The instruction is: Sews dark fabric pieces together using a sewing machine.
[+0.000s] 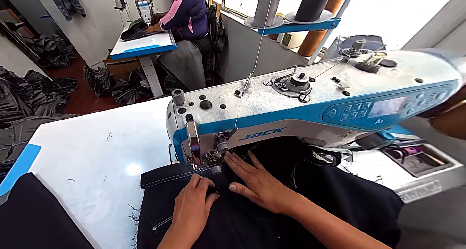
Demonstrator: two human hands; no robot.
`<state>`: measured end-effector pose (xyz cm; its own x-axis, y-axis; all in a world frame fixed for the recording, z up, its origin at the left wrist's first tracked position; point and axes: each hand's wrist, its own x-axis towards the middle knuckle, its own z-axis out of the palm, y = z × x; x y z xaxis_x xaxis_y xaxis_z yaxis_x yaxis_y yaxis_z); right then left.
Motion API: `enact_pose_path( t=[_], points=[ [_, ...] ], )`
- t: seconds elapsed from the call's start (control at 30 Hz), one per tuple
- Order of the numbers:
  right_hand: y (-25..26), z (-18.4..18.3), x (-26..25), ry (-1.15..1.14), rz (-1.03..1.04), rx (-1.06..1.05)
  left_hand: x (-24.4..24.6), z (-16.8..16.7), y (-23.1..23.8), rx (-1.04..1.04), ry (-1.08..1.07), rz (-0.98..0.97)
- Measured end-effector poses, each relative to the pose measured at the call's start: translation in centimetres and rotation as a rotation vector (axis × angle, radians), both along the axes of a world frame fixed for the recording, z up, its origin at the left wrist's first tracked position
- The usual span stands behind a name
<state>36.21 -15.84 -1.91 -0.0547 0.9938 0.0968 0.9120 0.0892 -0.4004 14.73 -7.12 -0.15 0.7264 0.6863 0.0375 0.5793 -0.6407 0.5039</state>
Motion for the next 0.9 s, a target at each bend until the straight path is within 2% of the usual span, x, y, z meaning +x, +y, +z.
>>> enact_pose_path(
  t=[0.07, 0.13, 0.2, 0.3, 0.4, 0.6, 0.73, 0.9],
  points=[
    [0.0, 0.6, -2.2, 0.096, -0.035, 0.043, 0.3, 1.2, 0.6, -0.156, 0.115, 0.022],
    [-0.1, 0.8, -4.2, 0.143, -0.022, -0.013, 0.3, 1.5, 0.9, -0.207, 0.14, 0.038],
    [-0.1, -0.2, -4.9, 0.065, -0.027, -0.046, 0.3, 1.7, 0.9, -0.218, 0.178, 0.066],
    [-0.2, -1.9, -5.2, -0.147, -0.066, 0.098, 0.5, 2.2, 0.7, -0.232, 0.218, 0.09],
    [-0.3, -2.2, -5.3, -0.197, -0.077, 0.15, 0.5, 2.5, 0.6, -0.183, 0.221, 0.069],
    [-0.2, -1.9, -5.5, -0.188, -0.095, 0.121, 1.7, 3.0, 2.1, -0.119, 0.299, 0.06],
    [-0.2, -2.4, -5.6, -0.232, -0.12, 0.195, 2.0, 1.6, 1.5, 0.045, 0.176, 0.087],
    [-0.1, -2.7, -5.8, -0.244, -0.131, 0.223, 1.8, 0.2, 1.9, 0.165, 0.058, 0.019]
  ],
)
